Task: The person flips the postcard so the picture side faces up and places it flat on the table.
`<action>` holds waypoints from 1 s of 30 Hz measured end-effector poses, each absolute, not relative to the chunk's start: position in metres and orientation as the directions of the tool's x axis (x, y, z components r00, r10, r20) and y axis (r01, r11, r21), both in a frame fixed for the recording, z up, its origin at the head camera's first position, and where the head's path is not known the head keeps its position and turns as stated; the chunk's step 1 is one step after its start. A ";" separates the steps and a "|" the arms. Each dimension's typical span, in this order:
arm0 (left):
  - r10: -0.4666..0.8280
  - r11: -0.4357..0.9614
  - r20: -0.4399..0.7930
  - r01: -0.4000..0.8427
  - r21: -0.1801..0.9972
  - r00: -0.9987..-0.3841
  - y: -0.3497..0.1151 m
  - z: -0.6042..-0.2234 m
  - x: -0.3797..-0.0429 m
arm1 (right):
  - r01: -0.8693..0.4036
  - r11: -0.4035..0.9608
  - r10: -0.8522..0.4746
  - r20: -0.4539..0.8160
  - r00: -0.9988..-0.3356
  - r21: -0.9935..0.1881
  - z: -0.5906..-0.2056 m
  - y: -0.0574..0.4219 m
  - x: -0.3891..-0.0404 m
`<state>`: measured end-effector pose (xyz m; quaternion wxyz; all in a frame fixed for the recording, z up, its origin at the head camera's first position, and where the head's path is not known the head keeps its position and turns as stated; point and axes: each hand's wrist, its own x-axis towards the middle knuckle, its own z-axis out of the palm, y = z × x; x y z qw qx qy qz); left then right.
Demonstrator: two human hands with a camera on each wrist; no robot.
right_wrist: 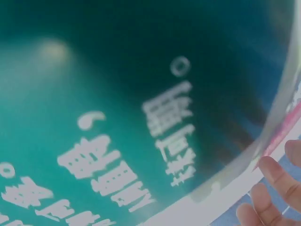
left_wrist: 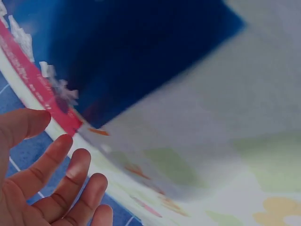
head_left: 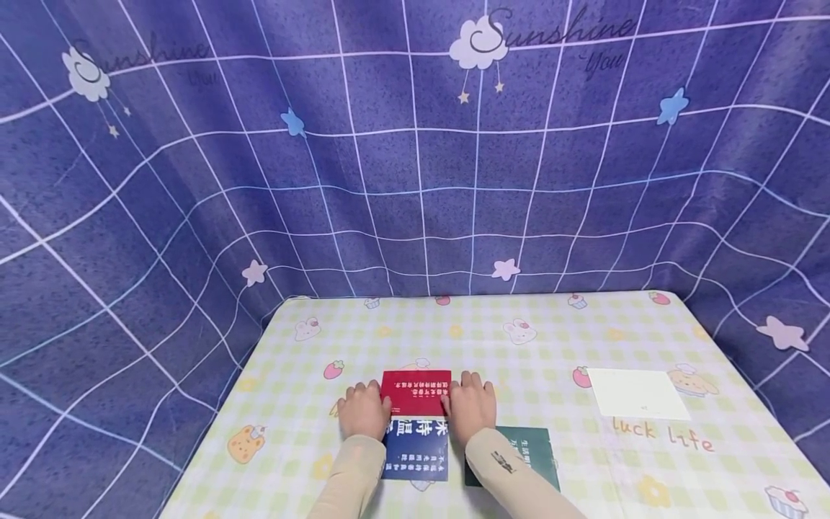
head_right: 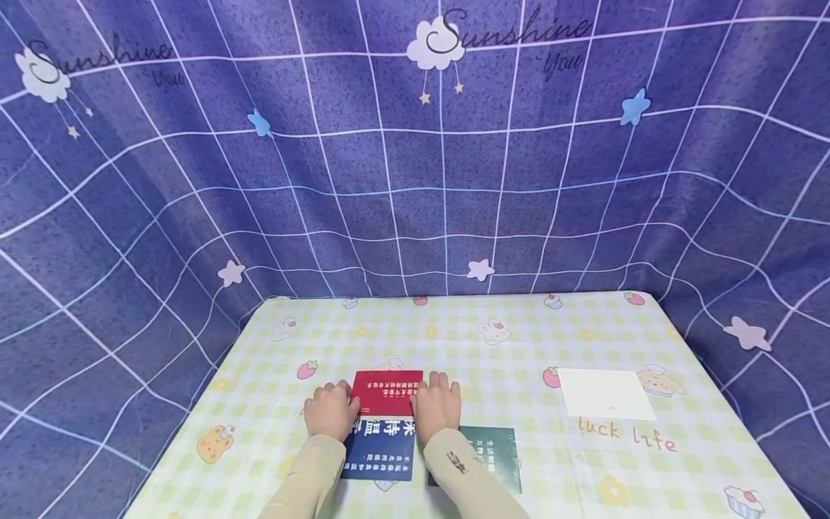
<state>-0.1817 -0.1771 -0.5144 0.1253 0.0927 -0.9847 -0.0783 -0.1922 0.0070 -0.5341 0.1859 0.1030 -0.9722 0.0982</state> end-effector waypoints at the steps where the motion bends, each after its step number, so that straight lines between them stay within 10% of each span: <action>1: -0.199 0.971 0.235 -0.159 0.181 -0.951 -0.175 -0.512 -0.182 | -0.236 0.958 -0.161 0.377 -0.912 -0.164 -0.532 0.008 -0.192; 30: -0.126 0.968 0.307 -0.048 0.248 -0.943 -0.130 -0.479 -0.186 | -0.135 0.846 -0.024 0.216 -0.976 -0.516 -0.486 0.066 -0.198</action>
